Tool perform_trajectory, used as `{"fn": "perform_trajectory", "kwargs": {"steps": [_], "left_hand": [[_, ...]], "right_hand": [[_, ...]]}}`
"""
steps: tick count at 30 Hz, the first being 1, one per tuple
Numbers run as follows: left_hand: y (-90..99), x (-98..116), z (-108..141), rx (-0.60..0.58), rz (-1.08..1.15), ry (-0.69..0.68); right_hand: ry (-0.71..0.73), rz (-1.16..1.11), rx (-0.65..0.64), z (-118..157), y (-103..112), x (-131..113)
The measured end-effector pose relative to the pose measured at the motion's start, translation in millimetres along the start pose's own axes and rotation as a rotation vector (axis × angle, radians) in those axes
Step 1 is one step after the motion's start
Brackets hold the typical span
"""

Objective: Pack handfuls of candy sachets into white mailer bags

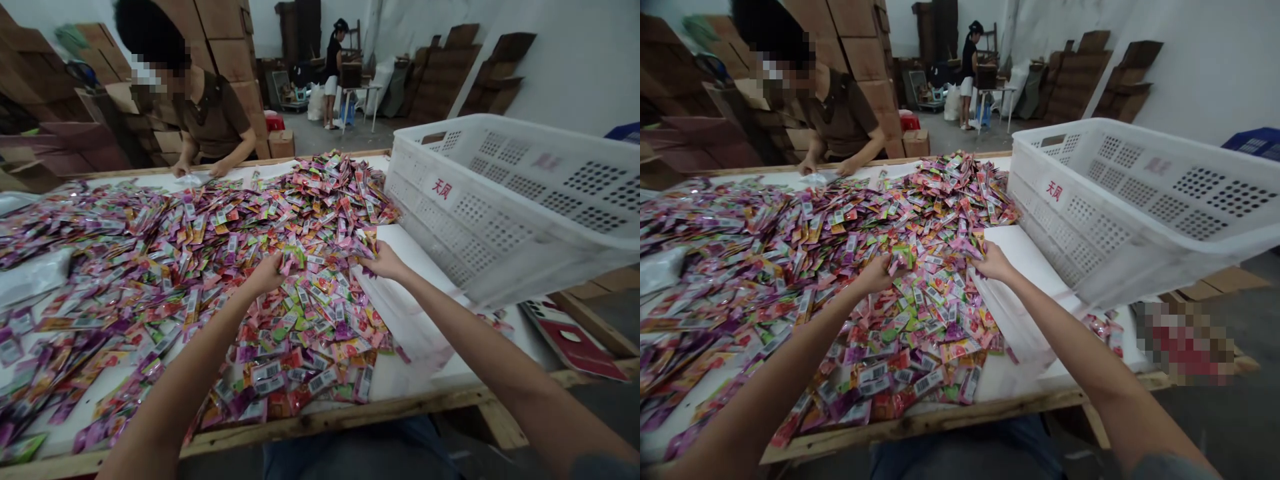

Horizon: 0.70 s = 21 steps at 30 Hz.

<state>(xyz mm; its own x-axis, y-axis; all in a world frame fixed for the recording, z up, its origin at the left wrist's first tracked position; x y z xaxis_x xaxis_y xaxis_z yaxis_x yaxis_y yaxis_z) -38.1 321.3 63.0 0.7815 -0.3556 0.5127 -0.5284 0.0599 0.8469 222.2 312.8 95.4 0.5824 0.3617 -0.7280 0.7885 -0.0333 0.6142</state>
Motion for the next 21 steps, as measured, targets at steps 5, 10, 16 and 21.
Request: {"fn": "perform_trajectory", "kwargs": {"steps": [5,10,16,21], "left_hand": [[-27.6,14,-16,-0.072,-0.011,0.107],[-58.4,33,-24,-0.21,-0.231,0.085],[-78.0,46,-21,-0.311,-0.331,0.016],[-82.3,42,-16,-0.303,-0.329,0.019]], "right_hand": [[-0.161,0.091,0.004,29,7,8],[-0.117,0.337,-0.109,44,-6,-2],[-0.09,0.465,-0.255,30,-36,-15],[-0.157,0.613,-0.468,29,-62,-5]]}}
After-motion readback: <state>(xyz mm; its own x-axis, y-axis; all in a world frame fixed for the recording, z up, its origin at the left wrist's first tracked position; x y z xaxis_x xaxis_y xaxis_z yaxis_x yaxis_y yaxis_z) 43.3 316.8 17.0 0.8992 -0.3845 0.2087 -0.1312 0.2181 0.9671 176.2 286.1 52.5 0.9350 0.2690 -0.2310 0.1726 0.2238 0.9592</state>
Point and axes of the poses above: each hand's wrist, its own z-axis away from the middle knuckle, its own y-axis out of the back of the hand, x = y × z, the point moved 7 cm from there along -z, towards the middle knuckle, and after that the axes turned 10 degrees about y, right-handed, at the moved point
